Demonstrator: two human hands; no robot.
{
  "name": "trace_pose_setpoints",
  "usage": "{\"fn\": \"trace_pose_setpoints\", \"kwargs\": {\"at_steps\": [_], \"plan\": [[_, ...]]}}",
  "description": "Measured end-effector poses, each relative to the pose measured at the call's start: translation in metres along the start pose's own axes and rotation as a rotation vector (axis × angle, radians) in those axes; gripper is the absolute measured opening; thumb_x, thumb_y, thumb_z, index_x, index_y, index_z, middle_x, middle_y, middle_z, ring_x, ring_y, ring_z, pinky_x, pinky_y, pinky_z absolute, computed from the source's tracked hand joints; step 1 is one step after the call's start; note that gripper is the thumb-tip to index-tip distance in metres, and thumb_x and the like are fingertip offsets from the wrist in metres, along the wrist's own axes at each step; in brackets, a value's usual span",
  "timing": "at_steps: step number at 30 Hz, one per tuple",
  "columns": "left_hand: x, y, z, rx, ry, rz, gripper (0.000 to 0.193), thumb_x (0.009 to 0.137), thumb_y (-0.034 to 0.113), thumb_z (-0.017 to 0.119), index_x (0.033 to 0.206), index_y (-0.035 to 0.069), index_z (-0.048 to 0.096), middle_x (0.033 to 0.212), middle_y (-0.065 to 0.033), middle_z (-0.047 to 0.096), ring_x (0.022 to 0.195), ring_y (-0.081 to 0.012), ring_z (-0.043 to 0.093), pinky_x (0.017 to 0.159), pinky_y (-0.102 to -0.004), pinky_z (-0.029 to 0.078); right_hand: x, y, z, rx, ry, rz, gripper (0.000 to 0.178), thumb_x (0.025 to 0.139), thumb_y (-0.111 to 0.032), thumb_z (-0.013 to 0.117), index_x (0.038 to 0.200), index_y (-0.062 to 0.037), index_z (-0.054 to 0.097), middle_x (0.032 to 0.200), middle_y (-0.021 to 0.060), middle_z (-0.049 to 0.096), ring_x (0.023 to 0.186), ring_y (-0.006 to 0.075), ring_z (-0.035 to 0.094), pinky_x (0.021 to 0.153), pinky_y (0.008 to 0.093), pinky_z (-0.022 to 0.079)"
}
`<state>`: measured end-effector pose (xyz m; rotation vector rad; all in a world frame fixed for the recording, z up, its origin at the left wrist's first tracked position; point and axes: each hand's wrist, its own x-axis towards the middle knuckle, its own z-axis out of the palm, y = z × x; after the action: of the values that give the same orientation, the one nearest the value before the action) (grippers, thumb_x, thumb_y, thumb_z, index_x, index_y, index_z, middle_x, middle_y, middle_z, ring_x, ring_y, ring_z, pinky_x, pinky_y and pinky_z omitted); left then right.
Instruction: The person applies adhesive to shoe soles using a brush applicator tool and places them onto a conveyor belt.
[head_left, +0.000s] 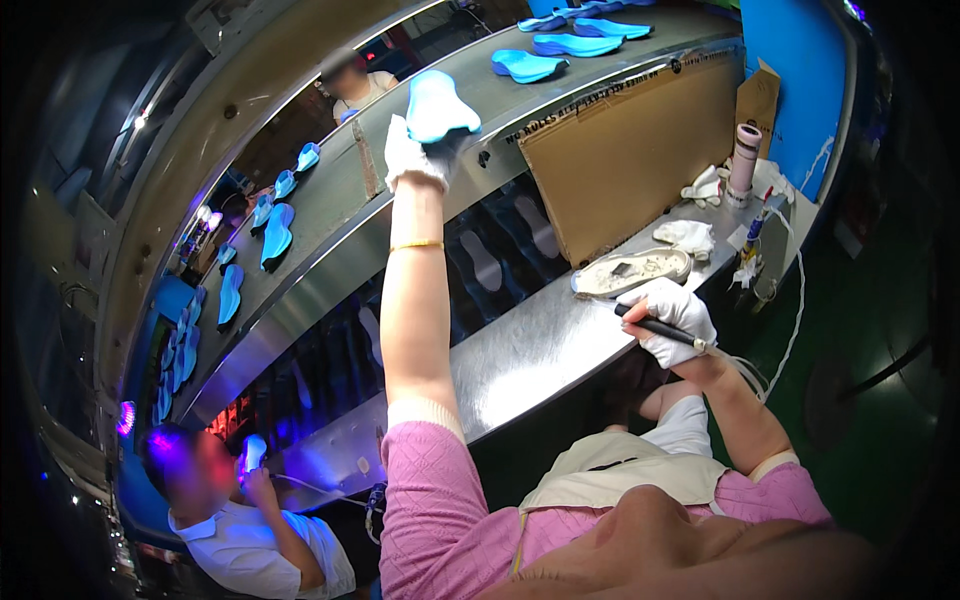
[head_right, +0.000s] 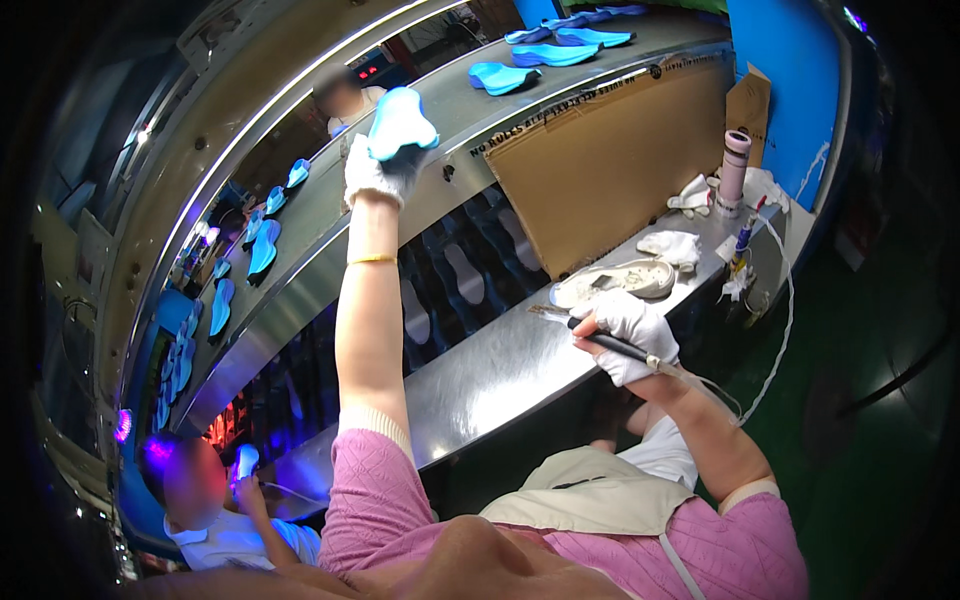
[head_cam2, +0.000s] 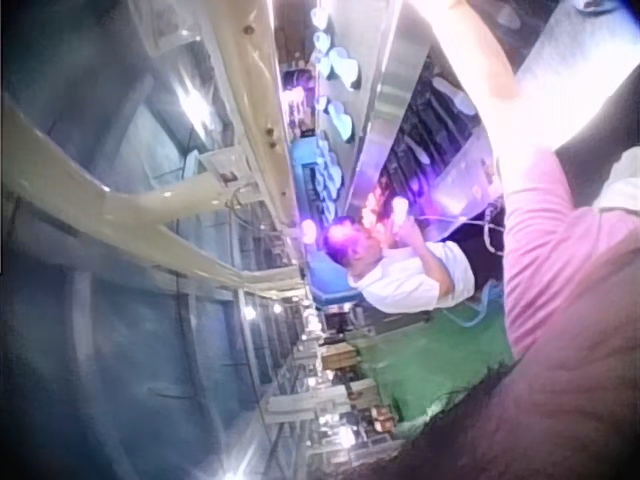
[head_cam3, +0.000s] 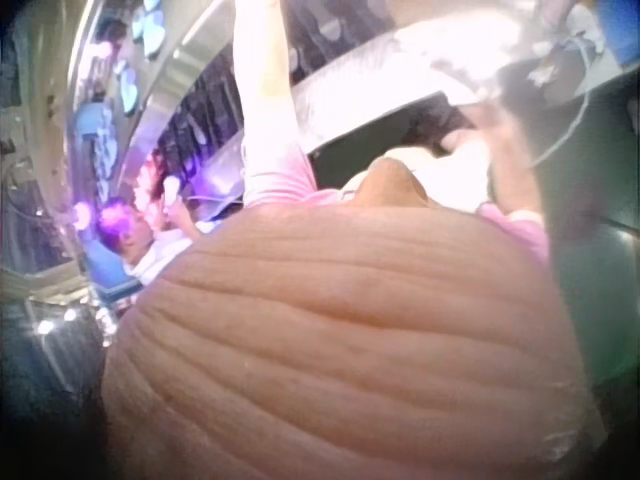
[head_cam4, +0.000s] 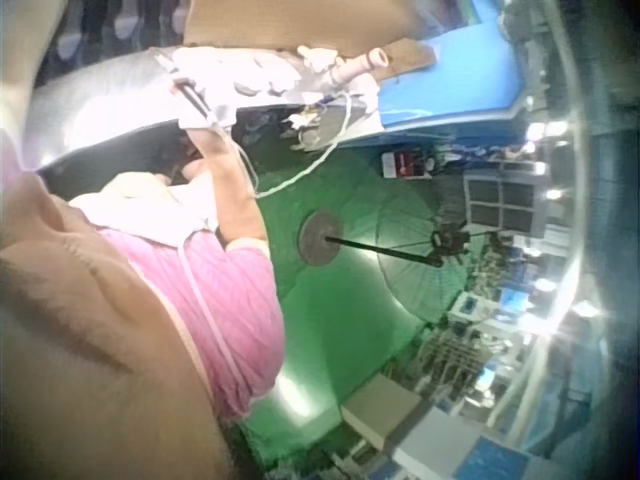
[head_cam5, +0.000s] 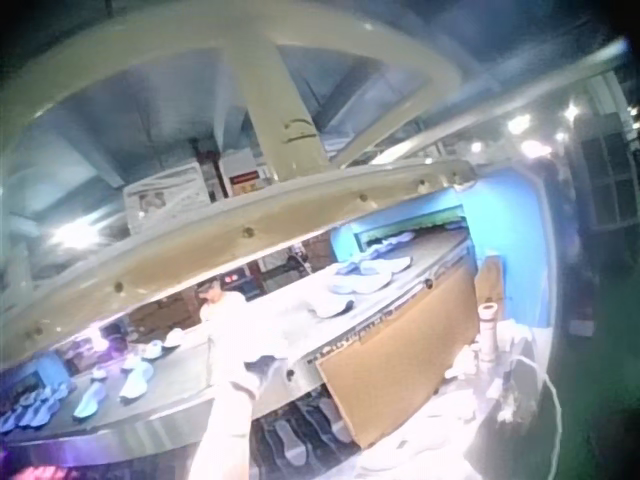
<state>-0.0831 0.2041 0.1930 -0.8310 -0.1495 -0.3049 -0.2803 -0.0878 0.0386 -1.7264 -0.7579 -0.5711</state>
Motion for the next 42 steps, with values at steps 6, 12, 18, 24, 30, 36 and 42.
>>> {"fn": "trace_pose_setpoints", "kwargs": {"at_steps": [6, 12, 18, 24, 30, 36, 42], "plan": [[0.011, 0.059, 0.030, -1.588, -0.035, -0.154, 0.051, 0.093, 0.045, 0.053, 0.138, 0.021, 0.052, 0.133, -0.0094, 0.058, 0.131, -0.0240, 0.048, 0.117, -0.0408, 0.026, -0.003, 0.005, 0.003, 0.016, -0.042, 0.040, 0.019, 0.073, 0.009, 0.075, 0.086, -0.0025, 0.066, 0.084, 0.0083, 0.065, 0.077, 0.0186, 0.062, 0.072, 0.0277, 0.049], [-0.060, 0.105, 0.089, -1.559, -0.113, -0.839, 0.054, 0.088, 0.030, 0.060, 0.139, 0.016, 0.050, 0.140, -0.0100, 0.052, 0.129, -0.0255, 0.047, 0.108, -0.0483, 0.032, -0.005, 0.014, 0.014, 0.059, -0.068, 0.085, 0.020, 0.074, 0.009, 0.075, 0.088, -0.0030, 0.067, 0.088, 0.0080, 0.066, 0.081, 0.0173, 0.063, 0.075, 0.0276, 0.050], [-0.120, 0.177, 0.200, -2.008, -0.867, -0.551, 0.046, 0.085, 0.015, 0.060, 0.130, 0.019, 0.059, 0.125, -0.0124, 0.060, 0.111, -0.0282, 0.061, 0.093, -0.0434, 0.049, -0.013, 0.019, 0.025, 0.097, -0.091, 0.113, 0.020, 0.076, 0.006, 0.075, 0.091, -0.0043, 0.067, 0.089, 0.0077, 0.067, 0.080, 0.0157, 0.062, 0.073, 0.0273, 0.050], [-0.122, 0.196, 0.211, -1.703, -0.666, -0.679, 0.027, 0.093, 0.017, 0.053, 0.114, 0.011, 0.070, 0.107, -0.0165, 0.069, 0.097, -0.0277, 0.070, 0.080, -0.0377, 0.056, -0.020, 0.016, 0.032, 0.079, -0.123, 0.314, 0.018, 0.078, 0.003, 0.075, 0.093, -0.0027, 0.067, 0.083, 0.0041, 0.067, 0.076, 0.0103, 0.061, 0.072, 0.0253, 0.050], [-0.146, 0.144, 0.200, -1.331, -0.508, -0.437, 0.019, 0.091, 0.021, 0.057, 0.097, 0.016, 0.074, 0.104, -0.0080, 0.069, 0.099, -0.0276, 0.067, 0.083, -0.0405, 0.051, -0.024, 0.012, 0.022, 0.060, -0.064, 0.218, 0.018, 0.078, 0.004, 0.076, 0.093, -0.0025, 0.067, 0.085, 0.0046, 0.067, 0.075, 0.0106, 0.060, 0.071, 0.0253, 0.050], [-0.195, 0.098, 0.173, -2.380, -0.001, -0.698, 0.029, 0.082, 0.024, 0.075, 0.102, 0.004, 0.069, 0.122, -0.0143, 0.065, 0.116, -0.0279, 0.060, 0.105, -0.0375, 0.040, -0.028, 0.015, 0.019, 0.103, -0.098, 0.340, 0.020, 0.080, 0.004, 0.074, 0.097, -0.0035, 0.066, 0.084, 0.0053, 0.067, 0.077, 0.0104, 0.061, 0.073, 0.0248, 0.051], [-0.245, 0.040, 0.132, -3.218, 0.803, -1.757, 0.037, 0.097, 0.030, 0.062, 0.102, -0.006, 0.065, 0.106, -0.0160, 0.067, 0.096, -0.0237, 0.065, 0.091, -0.0363, 0.053, -0.030, 0.021, 0.022, 0.232, -0.053, 0.371, 0.019, 0.081, 0.005, 0.074, 0.097, -0.0016, 0.066, 0.087, 0.0036, 0.067, 0.080, 0.0083, 0.061, 0.075, 0.0235, 0.051]]}}
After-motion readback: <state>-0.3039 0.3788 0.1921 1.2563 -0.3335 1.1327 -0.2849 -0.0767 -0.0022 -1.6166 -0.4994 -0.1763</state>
